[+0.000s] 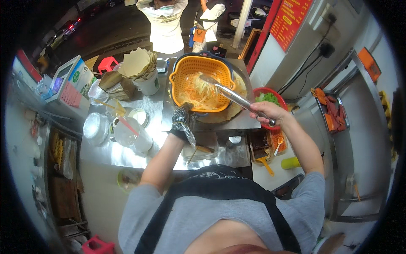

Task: The person assembles a crepe on a flat griddle by spreading sauce, adding shredded toppings, lettuce, and a fried patty. They use tongs and scissors to place and cut ingredients, then fold the crepe and apply condiments before serving.

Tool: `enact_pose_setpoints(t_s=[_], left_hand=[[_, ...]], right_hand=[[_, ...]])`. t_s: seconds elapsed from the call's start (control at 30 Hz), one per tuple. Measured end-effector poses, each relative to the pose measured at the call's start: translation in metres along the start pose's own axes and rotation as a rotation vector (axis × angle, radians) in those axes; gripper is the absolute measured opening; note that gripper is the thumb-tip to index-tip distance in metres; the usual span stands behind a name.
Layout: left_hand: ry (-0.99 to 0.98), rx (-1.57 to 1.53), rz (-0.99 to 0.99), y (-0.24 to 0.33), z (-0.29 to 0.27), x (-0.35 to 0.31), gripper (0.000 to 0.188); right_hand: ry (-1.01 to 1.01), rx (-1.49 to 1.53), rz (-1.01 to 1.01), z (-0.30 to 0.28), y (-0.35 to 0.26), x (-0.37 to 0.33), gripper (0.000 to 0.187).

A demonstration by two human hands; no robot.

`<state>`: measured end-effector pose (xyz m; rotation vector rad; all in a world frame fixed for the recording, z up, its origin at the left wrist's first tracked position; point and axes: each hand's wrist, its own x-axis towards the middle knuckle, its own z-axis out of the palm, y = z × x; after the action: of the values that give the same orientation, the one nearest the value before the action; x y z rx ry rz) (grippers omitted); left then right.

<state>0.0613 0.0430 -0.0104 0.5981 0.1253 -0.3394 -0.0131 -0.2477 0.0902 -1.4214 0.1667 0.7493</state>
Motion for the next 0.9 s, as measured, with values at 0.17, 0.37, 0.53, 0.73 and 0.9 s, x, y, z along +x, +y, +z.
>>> enact_pose_setpoints(t_s=[0.17,0.37,0.53,0.73,0.9], left_hand=[[-0.002,0.005,0.209,0.02,-0.031,0.012,0.057],[0.204,0.033,0.276,0.054,-0.059,0.0,0.049],[0.181,0.004,0.315,0.07,-0.076,-0.011,0.052],[0.286,-0.003,0.256,0.076,-0.07,-0.03,0.056],[0.219,-0.029,0.245,0.079,-0.076,-0.039,0.06]], right_hand=[[0.071,-0.017,-0.097,-0.01,-0.011,0.005,0.034],[0.291,-0.308,-0.108,-0.017,-0.008,0.031,0.03],[0.497,-0.674,-0.101,-0.008,0.006,0.058,0.041],[0.781,-1.298,-0.284,0.001,0.034,0.073,0.034],[0.719,-1.28,-0.397,0.033,0.047,0.089,0.034]])
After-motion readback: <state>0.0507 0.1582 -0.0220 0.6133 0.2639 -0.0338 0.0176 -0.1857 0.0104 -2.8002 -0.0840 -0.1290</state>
